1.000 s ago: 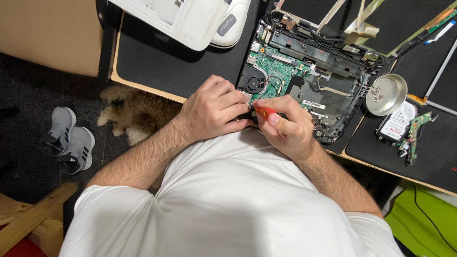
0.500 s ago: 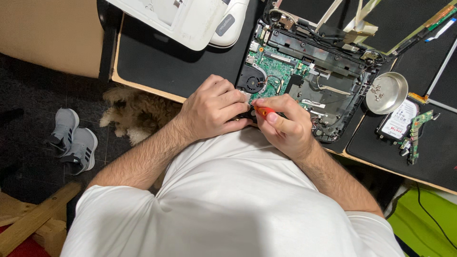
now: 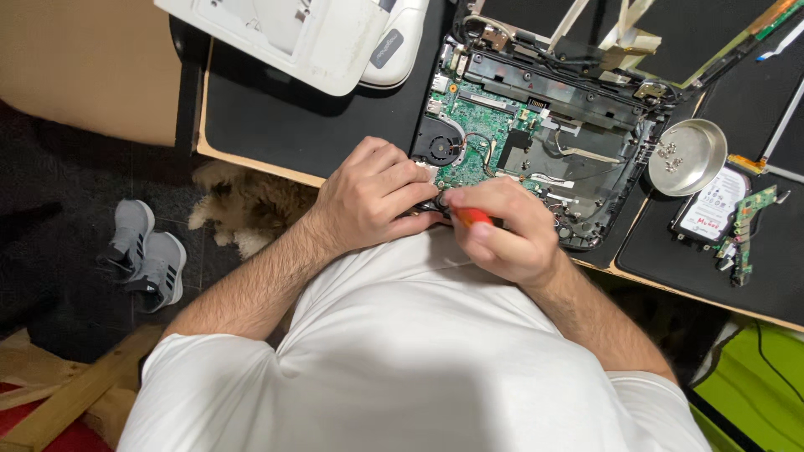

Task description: The person uses a screwdriver to remove screws from the internal components of a disassembled laptop. They then use their hands to disconnect ribbon cables and remove a small circuit board from the motherboard.

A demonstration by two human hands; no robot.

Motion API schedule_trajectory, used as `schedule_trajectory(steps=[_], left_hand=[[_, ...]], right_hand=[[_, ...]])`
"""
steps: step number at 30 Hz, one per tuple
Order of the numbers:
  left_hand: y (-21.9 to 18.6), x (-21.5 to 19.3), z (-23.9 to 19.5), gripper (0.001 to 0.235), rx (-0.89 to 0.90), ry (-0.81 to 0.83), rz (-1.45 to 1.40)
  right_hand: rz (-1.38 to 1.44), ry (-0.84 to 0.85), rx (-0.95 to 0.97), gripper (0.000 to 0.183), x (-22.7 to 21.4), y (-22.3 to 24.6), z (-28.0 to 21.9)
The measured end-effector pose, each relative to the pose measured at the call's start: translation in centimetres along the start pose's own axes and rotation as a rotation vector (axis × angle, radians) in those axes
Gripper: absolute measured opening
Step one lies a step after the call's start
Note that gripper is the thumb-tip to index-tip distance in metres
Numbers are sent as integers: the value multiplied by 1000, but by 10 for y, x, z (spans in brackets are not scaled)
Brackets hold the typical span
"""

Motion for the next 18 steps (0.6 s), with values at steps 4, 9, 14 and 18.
schedule_trajectory(steps=[4,9,14,18], left_hand=[[-3,0,3,26,-8,47,-1],[-3,-3,10,33,-36,128,-3],[-10,2,32,26,-40,94,50],[-16,13,50,28,-37,75,125]], right_hand=[[125,-112,33,76,-37,-2,-7],[-80,-283,363,69,-90,-3,-58],[-222,-372,585,59,-128,1,-106],[-580,-243,650,53,-158,-5,-141]])
Point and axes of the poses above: each hand's wrist, its own z-axis towards the middle knuckle, its own x-axis out of the palm, y = z × x, the point moved 4 cm from there along z, towards the middle knuckle, and after that the axes turned 5 degrees about -z, right-handed, at the moved point
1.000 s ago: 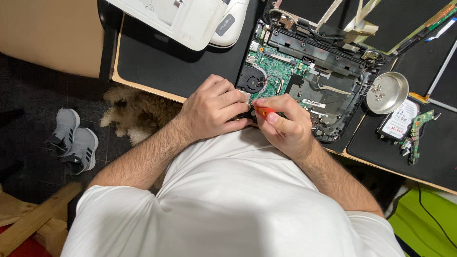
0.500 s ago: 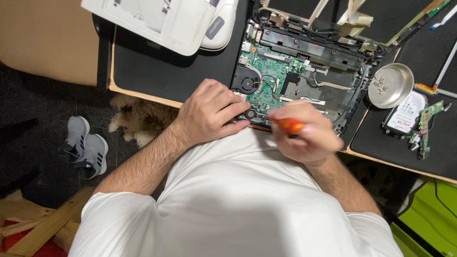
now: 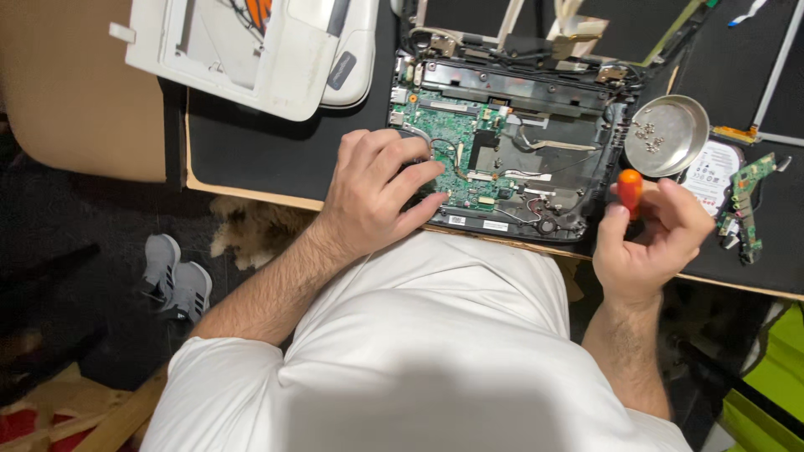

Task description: The person uses a screwdriver to remove screws from the internal components of a disassembled laptop. They then use their hands to disconnect ribbon cables and remove a small circuit board from the motherboard.

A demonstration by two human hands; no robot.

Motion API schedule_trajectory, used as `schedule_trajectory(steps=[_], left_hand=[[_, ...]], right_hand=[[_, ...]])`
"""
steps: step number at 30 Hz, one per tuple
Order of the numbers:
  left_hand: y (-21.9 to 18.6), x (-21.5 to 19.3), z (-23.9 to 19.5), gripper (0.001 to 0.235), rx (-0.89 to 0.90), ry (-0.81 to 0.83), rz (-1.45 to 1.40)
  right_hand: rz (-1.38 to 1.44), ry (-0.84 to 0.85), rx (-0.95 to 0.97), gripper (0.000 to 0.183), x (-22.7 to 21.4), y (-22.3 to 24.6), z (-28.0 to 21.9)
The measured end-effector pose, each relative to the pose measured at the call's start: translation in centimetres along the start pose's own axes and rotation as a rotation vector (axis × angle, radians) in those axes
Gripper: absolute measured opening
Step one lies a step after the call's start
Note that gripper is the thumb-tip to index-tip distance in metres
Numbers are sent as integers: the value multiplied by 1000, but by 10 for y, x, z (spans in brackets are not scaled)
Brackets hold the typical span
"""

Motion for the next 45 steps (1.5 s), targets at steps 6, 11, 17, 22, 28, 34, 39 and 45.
schedule_trajectory(steps=[6,11,17,22,28,34,39,45], left_hand=[[-8,15,19,45,-14,129,17],[-2,26,4,71,-80,219,49],[2,23,-5,75,-102,201,-6],[5,22,-8,89,-142,251,-15],[6,24,-11,95,-174,268,8],[5,21,-10,94,-180,264,10],[10,18,-6,97,-159,237,-93],[27,7,24,68,-191,33,171]], right_hand=[[-263,-45,-90,38,-10,-6,-9],[-220,55,-53,36,-8,3,-1],[-193,101,14,38,-4,5,11],[-150,132,83,41,-2,3,18],[-153,137,95,38,1,4,24],[-133,134,85,44,-2,8,22],[-45,72,101,43,-1,18,16],[-147,56,102,39,-3,8,9]])
Point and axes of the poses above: each hand's wrist, its own z-axis towards the middle knuckle, its own x-axis out of the palm, y = z × x, the point moved 4 cm from there along z, towards the middle knuckle, and after that the axes turned 5 degrees about -z, right-handed, at the moved point
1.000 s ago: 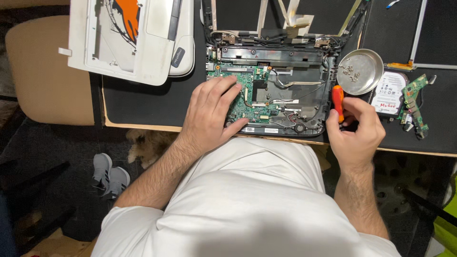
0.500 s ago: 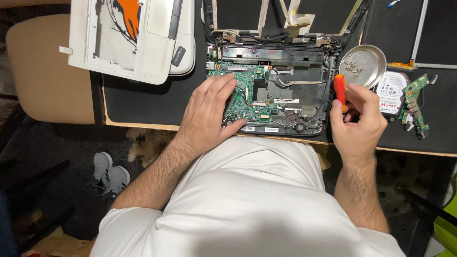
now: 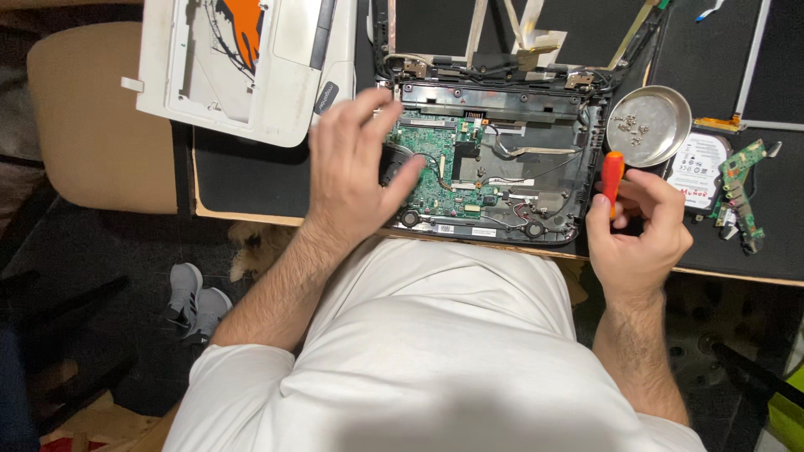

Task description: The person uses a screwdriver to remove screws from the internal components of a disassembled laptop. They then use their hands to disconnect ribbon cables and remove a small circuit board from the motherboard.

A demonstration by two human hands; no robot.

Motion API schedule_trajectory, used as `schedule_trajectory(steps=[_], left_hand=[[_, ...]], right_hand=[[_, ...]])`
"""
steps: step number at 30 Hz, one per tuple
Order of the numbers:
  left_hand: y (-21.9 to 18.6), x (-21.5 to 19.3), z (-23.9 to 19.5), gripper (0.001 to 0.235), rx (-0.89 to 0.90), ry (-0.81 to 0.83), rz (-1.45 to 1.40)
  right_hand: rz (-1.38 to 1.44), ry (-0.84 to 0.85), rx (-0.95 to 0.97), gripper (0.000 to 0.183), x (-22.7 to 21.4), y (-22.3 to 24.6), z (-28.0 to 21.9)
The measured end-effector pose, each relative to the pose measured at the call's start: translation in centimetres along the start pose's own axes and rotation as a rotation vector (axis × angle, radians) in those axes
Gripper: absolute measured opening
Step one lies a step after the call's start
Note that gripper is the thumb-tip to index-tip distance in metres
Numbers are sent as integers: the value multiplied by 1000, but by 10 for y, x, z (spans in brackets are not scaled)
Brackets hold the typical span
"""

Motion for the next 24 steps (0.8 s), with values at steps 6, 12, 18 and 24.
schedule_trajectory(steps=[6,12,18,24], left_hand=[[2,-14,30,27,10,-73,190],[5,-10,29,11,51,-90,51],[-4,-6,9,33,-24,-26,2],[0,2,-10,38,-57,-65,-121]], right_hand=[[-119,108,43,40,-14,-2,2],[26,59,112,60,-20,3,3],[80,191,218,35,-10,-21,-9],[104,303,302,24,-5,20,9]])
Point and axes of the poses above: each hand's wrist, its own z-axis towards the middle knuckle, its own x-axis out of the palm, y = z × x, the point moved 4 cm from there along z, towards the middle knuckle, and after that the axes turned 5 degrees about -z, right-handed, at the moved point
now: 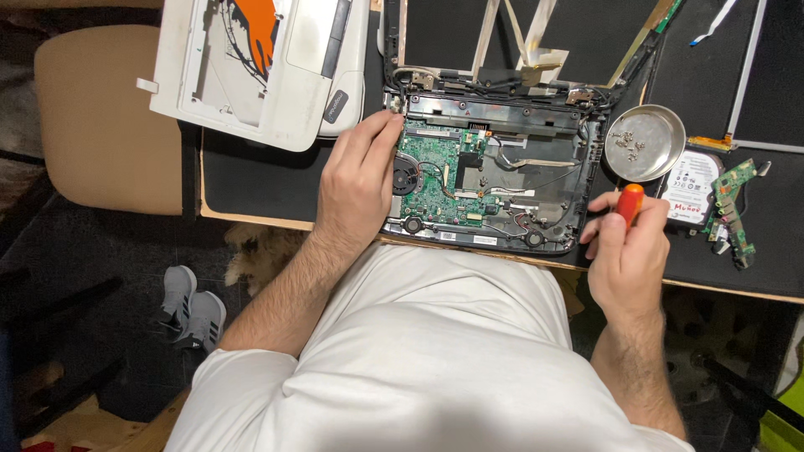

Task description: The person uses a screwdriver to remove screws from the internal components of a disassembled laptop. They then use their hands to disconnect ribbon cables and remove a small circuit board from the motherboard.

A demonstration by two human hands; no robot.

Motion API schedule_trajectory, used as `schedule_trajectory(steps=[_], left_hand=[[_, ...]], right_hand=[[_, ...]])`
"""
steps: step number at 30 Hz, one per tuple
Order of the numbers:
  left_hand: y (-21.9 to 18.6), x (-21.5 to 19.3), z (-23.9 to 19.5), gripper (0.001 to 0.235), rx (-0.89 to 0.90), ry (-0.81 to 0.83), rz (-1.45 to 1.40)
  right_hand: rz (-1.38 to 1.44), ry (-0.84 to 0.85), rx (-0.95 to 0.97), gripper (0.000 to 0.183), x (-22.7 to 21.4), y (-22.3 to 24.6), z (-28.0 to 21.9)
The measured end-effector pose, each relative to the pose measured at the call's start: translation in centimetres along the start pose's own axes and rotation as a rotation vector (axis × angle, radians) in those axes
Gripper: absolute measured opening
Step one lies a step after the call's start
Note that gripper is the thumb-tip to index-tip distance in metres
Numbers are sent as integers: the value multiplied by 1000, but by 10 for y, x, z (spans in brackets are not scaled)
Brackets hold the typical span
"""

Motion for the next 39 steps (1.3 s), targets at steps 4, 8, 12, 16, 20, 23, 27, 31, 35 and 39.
schedule_trajectory(steps=[4,8,12,16,20,23,27,31,35,39], left_hand=[[-2,-4,-1,39,4,-23,-58],[-5,-11,-6,43,4,-38,-110],[7,-11,-23,42,-14,-93,-101],[5,-12,-32,42,-49,-106,-113],[2,-14,-31,33,-62,-94,-131],[-1,-18,-24,33,-58,-88,-104],[-3,-14,-14,46,-8,-71,-17],[-2,-12,-6,27,26,-95,52],[6,-10,-2,15,7,-91,48],[16,-5,1,10,-22,-105,48]], right_hand=[[15,2,11,21,-1,-3,-2],[5,44,22,20,-4,0,-8],[99,107,-78,34,0,-22,-7],[26,114,-92,34,-4,-18,-3],[7,66,-106,31,-8,6,4],[184,118,-199,32,3,31,18],[120,369,-378,12,17,111,52],[199,519,-427,10,47,166,89],[413,480,-521,15,75,194,115],[369,417,-595,33,98,196,124]])
Point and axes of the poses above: each hand's wrist, its own z-axis towards the middle knuckle, its own x-axis out of the palm, y = z × x, the point moved 4 cm from there along z, towards the middle knuckle, and after that the axes turned 5 degrees about -z, right-handed, at the moved point
